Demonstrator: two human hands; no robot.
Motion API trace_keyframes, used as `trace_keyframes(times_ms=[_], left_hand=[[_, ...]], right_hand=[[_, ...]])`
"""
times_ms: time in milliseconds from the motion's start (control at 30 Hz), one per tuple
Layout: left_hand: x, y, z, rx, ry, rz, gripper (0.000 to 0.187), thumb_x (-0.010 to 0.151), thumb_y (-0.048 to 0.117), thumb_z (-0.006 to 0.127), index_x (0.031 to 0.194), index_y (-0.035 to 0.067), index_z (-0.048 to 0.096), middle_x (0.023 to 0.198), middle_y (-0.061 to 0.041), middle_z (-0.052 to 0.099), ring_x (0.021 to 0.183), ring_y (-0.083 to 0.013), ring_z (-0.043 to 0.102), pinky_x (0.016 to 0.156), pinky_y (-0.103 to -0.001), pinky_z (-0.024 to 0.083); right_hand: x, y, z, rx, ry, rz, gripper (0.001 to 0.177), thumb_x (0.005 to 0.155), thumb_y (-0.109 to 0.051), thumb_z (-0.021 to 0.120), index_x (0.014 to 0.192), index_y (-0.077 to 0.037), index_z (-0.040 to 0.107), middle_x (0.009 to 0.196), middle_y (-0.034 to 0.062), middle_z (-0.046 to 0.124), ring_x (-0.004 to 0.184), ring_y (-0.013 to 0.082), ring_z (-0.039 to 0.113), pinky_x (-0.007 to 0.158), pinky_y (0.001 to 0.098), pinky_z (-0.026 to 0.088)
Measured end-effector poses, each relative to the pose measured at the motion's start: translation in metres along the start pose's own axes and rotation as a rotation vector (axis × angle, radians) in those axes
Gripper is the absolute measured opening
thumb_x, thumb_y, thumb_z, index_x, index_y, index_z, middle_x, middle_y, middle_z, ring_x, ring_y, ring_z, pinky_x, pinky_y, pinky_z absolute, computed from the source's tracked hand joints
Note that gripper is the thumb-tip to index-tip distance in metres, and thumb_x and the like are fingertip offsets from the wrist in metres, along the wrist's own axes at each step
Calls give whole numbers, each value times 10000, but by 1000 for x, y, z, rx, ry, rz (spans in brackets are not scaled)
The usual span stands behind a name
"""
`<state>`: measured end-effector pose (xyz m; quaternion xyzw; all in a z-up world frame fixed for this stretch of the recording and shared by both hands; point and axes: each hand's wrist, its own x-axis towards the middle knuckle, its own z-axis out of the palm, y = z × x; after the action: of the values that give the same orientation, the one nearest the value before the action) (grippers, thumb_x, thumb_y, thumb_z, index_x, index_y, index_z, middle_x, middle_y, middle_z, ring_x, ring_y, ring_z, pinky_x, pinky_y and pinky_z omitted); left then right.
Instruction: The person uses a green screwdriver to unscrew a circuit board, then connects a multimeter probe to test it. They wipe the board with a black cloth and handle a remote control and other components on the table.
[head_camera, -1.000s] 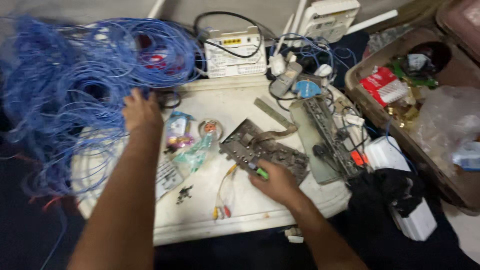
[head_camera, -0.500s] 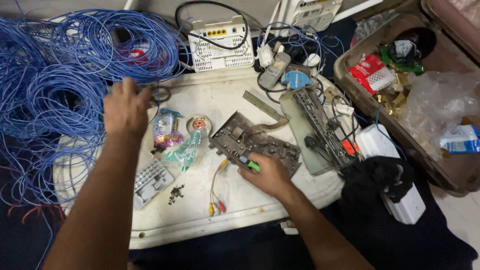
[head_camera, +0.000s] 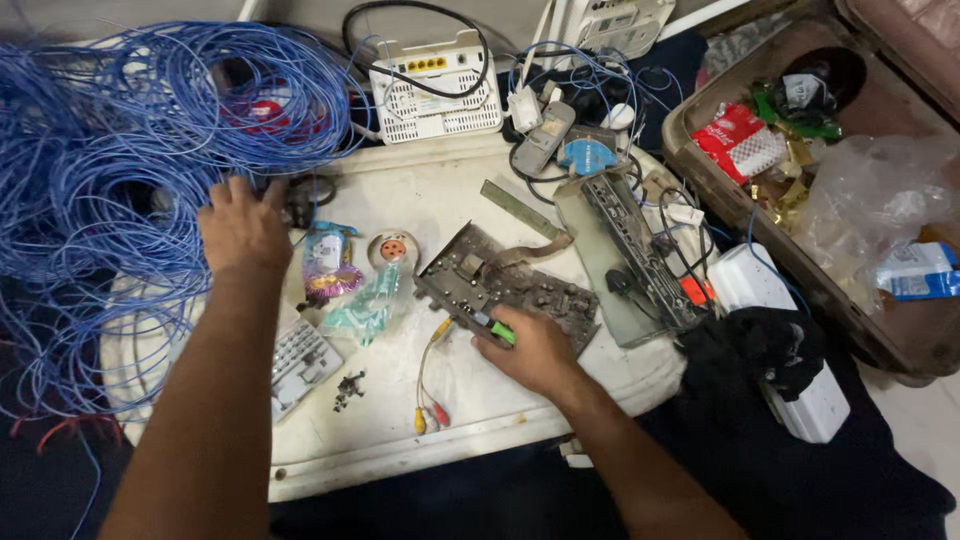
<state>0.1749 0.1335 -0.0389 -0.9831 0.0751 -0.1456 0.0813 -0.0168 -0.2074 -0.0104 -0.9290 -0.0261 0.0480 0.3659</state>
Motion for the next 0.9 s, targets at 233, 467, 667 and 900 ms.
trace_keyframes(times_ms=[233,467,667,900], left_hand=[[2,1,-7,118,-23,65,277,907,222,655,1181,214,694,1163,-78,631,1141,-282,569,894,-432,459],[-4,24,-37,-32,117,197,229,950,271,669,1161,181,677,1112,-3,705,1076,-249,605,876,-430,426],[-15,32,-86,-337,428,290,199,941,186,740,1137,207,718,1114,41,718,1108,-198,610,979,-444,394],[-10,12,-111,-1046,238,-131,253,927,124,774,1165,80,700,1048,-94,693,900,-279,636,788,-437,528]], right_hand=[[1,-2,4,-15,45,32,369,827,-423,789,1003,-109,705,885,143,721,844,348,714,729,455,550],[-3,-6,6,-51,117,-137,297,905,-353,726,1020,-80,699,947,153,732,896,370,696,750,476,535],[-4,5,13,-23,157,-148,333,957,-335,694,1108,-38,687,1023,178,728,951,378,704,808,460,553],[-9,8,10,-59,220,-101,399,974,-347,659,1200,-18,667,1146,200,721,1012,408,697,848,469,548]])
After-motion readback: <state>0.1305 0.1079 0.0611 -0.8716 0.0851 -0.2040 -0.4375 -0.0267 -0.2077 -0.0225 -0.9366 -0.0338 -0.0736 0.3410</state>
